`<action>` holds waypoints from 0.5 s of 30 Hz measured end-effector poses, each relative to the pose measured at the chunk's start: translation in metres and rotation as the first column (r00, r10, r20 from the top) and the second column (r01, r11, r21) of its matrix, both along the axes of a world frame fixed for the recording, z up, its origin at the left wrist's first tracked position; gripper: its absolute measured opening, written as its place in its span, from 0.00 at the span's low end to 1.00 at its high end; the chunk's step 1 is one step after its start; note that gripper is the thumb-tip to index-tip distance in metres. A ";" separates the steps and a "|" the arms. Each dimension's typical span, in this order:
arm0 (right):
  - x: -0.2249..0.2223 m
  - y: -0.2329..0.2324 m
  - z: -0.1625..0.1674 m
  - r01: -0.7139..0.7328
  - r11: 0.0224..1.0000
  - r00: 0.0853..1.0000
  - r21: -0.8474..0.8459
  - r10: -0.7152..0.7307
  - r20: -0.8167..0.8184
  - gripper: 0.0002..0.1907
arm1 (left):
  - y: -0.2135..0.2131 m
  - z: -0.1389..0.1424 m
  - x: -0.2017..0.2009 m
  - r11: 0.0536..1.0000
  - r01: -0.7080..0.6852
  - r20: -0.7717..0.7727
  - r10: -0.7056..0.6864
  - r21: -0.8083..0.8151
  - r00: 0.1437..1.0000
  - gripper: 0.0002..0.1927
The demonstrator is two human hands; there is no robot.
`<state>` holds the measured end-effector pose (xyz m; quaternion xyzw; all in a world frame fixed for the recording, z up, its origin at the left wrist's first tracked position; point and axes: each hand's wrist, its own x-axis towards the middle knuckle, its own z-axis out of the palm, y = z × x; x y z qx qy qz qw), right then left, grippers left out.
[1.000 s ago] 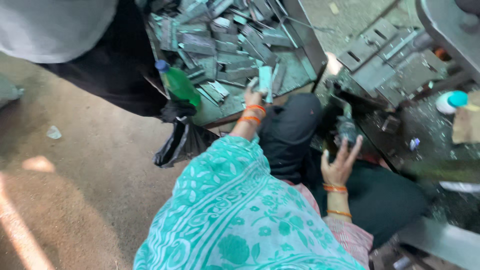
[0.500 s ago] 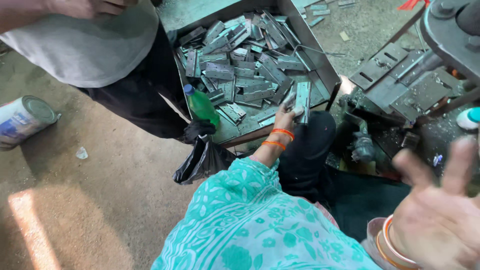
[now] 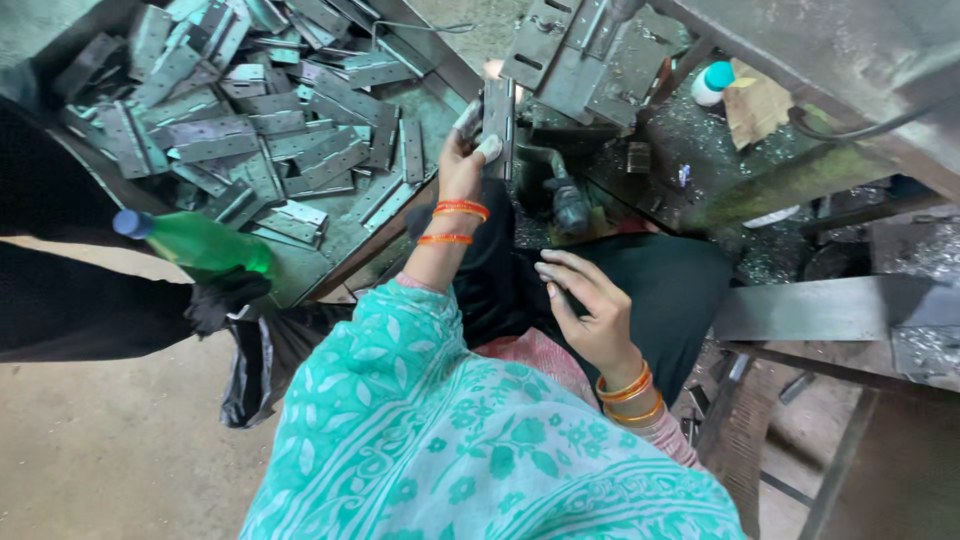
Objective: The person sits at a manual press machine and repeatedly places small metal brackets into the die, activates the press, and removes the finished pieces. A coworker occasionally assists by moving items in the bin. The processed brackets accumulate in a metal bin next to the machine.
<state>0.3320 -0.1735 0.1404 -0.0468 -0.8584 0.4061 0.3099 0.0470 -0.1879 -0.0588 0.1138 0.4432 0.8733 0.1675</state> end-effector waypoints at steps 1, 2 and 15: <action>0.009 0.002 -0.009 0.024 0.997 0.998 -0.073 -0.020 0.051 0.12 | 0.017 0.002 -0.005 1.000 0.008 -0.050 -0.008 0.000 0.999 0.32; 0.015 0.005 -0.017 0.061 0.993 0.996 -0.098 -0.055 0.066 0.13 | 0.036 0.005 -0.009 0.987 -0.037 -0.118 0.019 -0.155 0.993 0.32; 0.048 0.020 -0.065 0.213 0.963 0.964 -0.164 -0.180 0.196 0.14 | 0.113 0.024 0.021 0.384 -0.653 -0.681 -0.675 -0.653 0.284 0.41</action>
